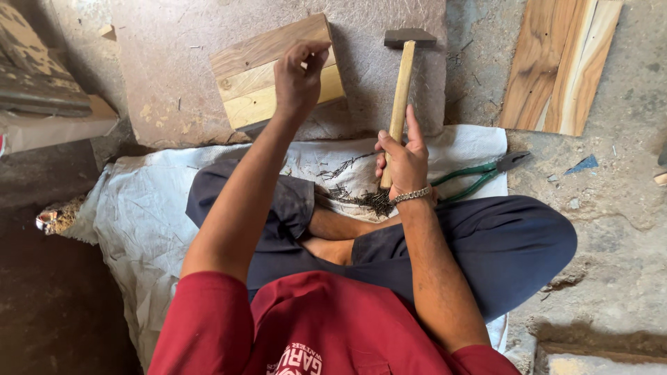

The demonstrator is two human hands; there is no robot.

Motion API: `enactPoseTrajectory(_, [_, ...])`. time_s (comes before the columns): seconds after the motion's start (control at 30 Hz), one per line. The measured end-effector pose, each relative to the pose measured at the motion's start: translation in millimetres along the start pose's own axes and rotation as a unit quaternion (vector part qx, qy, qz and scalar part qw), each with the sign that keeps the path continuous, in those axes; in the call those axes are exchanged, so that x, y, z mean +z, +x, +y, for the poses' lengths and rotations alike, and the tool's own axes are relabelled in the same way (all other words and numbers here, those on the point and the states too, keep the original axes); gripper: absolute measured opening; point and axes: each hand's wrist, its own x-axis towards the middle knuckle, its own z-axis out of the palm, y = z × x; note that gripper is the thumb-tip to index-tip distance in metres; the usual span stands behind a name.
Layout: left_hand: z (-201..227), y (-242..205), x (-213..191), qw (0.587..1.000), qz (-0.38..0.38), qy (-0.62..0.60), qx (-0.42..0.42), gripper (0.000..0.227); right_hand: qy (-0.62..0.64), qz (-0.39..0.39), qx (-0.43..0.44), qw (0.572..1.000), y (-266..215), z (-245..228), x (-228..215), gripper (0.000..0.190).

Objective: The person sits on the floor and assembles a small wooden box by hammering nails into pre-drilled holes in wooden planks. They repeatedly pick up nails, position them, and strike them with a hammer to join the pieces. The person also handles a completed wooden frame and a larger wooden panel, inspecting them briefly.

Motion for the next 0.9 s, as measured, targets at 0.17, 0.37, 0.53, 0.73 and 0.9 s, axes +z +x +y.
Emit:
enactPoseTrajectory(0.17, [-23,10,7,0.999,-0.001,0.007,0.034,0.011,0.014,-0.001,0.013,1.000,0,-4,3,0.083])
enactPoseTrajectory(0.37, [-35,4,12,0.999,-0.006,0.045,0.017,0.017,0.017,0.002,0.035,0.999,-4,-9,7,0.082])
enactPoseTrajectory(0.53, [-28,4,9,0.999,0.002,0.032,0.021,0.014,0.042,-0.022,0.034,0.998,-3,-10,10,0.077])
enactPoseTrajectory(0.73, [-26,3,9,0.999,0.005,0.047,0.019,0.010,0.081,-0.038,0.064,0.994,3,-13,8,0.072])
enactPoseTrajectory(0.9, [-36,3,15,0.998,0.005,0.064,0.018,0.007,-0.052,-0.008,-0.007,0.999,7,-14,17,0.071])
